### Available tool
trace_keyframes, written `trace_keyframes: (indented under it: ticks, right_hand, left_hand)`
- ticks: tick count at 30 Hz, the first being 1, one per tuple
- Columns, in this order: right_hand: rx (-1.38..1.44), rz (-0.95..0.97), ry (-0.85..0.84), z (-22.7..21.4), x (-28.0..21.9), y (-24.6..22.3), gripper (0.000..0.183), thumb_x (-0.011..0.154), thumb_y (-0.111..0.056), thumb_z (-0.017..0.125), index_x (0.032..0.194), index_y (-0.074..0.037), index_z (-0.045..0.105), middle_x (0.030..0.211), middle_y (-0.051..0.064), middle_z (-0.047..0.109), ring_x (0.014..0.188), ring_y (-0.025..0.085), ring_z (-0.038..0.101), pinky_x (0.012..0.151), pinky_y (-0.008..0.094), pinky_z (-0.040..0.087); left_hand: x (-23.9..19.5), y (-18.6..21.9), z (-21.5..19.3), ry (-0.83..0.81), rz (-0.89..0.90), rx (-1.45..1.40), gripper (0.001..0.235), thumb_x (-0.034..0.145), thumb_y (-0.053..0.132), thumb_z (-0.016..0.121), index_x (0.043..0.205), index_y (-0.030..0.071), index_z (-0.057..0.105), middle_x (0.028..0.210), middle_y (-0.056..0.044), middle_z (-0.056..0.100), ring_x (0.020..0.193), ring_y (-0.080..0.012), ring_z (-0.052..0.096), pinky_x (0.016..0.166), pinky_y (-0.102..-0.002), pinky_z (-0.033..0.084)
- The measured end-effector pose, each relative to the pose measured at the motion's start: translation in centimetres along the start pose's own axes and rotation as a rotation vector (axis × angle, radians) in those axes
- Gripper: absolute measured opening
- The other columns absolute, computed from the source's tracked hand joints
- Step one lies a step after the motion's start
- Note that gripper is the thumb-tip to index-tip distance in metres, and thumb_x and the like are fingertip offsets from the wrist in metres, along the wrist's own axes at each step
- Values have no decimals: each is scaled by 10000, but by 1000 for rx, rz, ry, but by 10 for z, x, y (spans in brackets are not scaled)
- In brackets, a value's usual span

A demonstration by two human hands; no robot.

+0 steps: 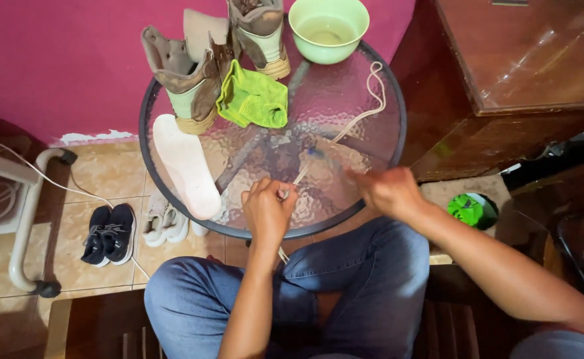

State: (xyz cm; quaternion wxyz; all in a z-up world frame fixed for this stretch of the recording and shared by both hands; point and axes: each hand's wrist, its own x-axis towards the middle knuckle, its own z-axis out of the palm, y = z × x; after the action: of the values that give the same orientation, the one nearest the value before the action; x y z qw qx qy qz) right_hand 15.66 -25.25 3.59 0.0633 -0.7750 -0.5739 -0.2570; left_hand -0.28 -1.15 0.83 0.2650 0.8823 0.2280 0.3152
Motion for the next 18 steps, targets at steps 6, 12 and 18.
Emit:
trace_keyframes:
  ticks: [6, 12, 18]
  right_hand:
    - [90, -40, -27, -15, 6, -27, 345, 940, -245, 483, 1213, -231, 694, 617, -14, 604, 519, 206, 642, 493, 378, 536]
    - [8, 83, -29, 15, 1, 1, 312, 960, -387, 493, 1184, -341, 705, 585, -76, 554, 499, 170, 619, 512, 340, 534]
    - [-7, 131, -31, 16, 5, 35, 359, 981, -401, 427, 1203, -325, 699, 554, -50, 538, 498, 218, 613, 519, 387, 545]
  left_hand:
    - [1, -2, 1, -5, 5, 3, 116, 759, 323, 821, 735, 249, 735, 654, 24, 561, 756, -196, 621, 765, -340, 422]
    - [0, -4, 3, -15, -1, -11, 90, 778, 325, 819, 776, 253, 765, 671, 31, 573, 745, -190, 620, 769, -329, 419]
    - [1, -2, 0, -2, 4, -19, 116, 762, 355, 841, 786, 263, 774, 670, 35, 577, 737, -193, 621, 760, -329, 426]
